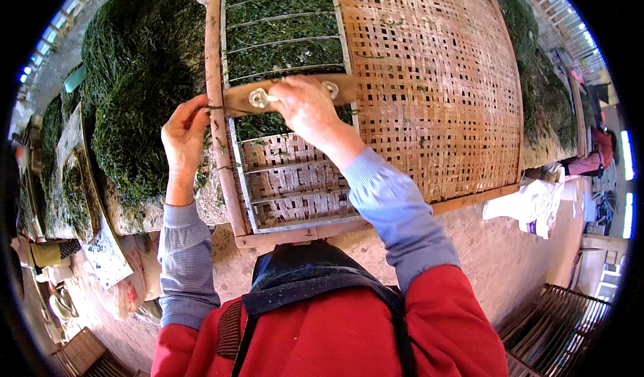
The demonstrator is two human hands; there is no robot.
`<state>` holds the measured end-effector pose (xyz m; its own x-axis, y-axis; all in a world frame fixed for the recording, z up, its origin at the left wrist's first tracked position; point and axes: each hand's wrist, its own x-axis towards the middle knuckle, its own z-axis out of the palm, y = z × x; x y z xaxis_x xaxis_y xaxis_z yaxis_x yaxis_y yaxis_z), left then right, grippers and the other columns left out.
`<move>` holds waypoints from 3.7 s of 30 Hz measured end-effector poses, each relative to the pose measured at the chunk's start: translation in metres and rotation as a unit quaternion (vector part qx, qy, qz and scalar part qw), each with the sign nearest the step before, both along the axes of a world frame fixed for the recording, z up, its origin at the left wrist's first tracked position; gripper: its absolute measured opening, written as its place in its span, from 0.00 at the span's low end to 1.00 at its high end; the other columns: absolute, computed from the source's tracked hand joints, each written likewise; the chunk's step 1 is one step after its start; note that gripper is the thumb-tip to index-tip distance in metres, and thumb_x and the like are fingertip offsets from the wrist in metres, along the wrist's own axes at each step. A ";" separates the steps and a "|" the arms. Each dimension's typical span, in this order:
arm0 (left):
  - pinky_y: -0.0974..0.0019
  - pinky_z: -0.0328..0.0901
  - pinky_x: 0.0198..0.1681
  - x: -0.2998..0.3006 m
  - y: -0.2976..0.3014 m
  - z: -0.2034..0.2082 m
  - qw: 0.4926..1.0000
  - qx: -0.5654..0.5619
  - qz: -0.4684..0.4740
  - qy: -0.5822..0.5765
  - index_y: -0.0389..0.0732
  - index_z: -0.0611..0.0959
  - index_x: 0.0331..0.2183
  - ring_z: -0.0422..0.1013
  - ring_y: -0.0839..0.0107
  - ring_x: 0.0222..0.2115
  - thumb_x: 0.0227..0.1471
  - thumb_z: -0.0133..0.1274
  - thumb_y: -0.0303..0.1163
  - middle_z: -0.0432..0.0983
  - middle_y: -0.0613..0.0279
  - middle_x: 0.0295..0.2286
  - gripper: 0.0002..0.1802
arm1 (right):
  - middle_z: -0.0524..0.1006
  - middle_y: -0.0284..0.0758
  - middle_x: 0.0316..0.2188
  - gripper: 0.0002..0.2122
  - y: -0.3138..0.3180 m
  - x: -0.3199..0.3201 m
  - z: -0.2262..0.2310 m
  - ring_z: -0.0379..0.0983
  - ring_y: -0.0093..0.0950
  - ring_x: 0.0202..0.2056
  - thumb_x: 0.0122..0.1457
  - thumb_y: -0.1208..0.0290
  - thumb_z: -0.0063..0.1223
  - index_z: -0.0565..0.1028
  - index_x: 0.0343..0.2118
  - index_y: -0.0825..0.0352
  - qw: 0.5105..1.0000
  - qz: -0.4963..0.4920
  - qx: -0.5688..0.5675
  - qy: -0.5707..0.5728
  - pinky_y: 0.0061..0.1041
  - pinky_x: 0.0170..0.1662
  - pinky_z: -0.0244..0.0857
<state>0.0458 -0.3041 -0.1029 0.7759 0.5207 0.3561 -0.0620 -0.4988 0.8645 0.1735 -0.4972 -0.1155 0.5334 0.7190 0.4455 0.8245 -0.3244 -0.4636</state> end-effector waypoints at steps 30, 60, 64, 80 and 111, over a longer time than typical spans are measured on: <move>0.50 0.47 0.55 -0.034 0.094 -0.079 0.895 0.401 -0.011 0.192 0.41 0.72 0.48 0.56 0.57 0.52 0.42 0.50 0.34 0.65 0.55 0.47 0.27 | 0.58 0.43 0.57 0.37 0.235 -0.055 -0.055 0.54 0.39 0.58 0.43 0.73 0.64 0.57 0.58 0.62 0.961 0.028 0.111 0.250 0.39 0.58 0.53; 0.72 0.69 0.34 -0.072 0.249 0.089 0.984 -0.103 -0.083 0.118 0.32 0.77 0.42 0.73 0.73 0.34 0.55 0.48 0.46 0.76 0.58 0.34 0.25 | 0.76 0.40 0.25 0.16 0.258 -0.080 0.066 0.72 0.24 0.25 0.37 0.77 0.55 0.76 0.33 0.74 0.973 -0.007 0.142 0.181 0.22 0.30 0.65; 0.65 0.64 0.48 -0.017 0.236 0.107 0.934 -0.227 -0.269 -0.064 0.33 0.75 0.45 0.71 0.66 0.42 0.57 0.33 0.58 0.75 0.52 0.39 0.36 | 0.78 0.36 0.26 0.15 0.258 -0.089 0.114 0.70 0.20 0.24 0.37 0.77 0.54 0.77 0.32 0.73 0.944 0.012 0.181 0.277 0.22 0.26 0.64; 0.73 0.57 0.15 -0.066 0.188 -0.053 0.729 -0.606 -0.207 0.242 0.33 0.73 0.31 0.58 0.79 0.13 0.54 0.51 0.32 0.70 0.62 0.21 0.10 | 0.73 0.48 0.42 0.27 0.230 -0.057 -0.021 0.68 0.40 0.46 0.41 0.65 0.57 0.69 0.46 0.72 0.982 -0.080 -0.046 0.164 0.32 0.51 0.62; 0.69 0.65 0.20 -0.065 0.192 0.102 0.702 -0.635 -0.299 0.123 0.40 0.67 0.49 0.57 0.78 0.12 0.56 0.37 0.58 0.67 0.56 0.24 0.32 | 0.70 0.46 0.35 0.11 0.242 -0.065 -0.009 0.68 0.42 0.41 0.47 0.79 0.48 0.70 0.36 0.70 0.999 -0.032 -0.011 0.020 0.36 0.44 0.66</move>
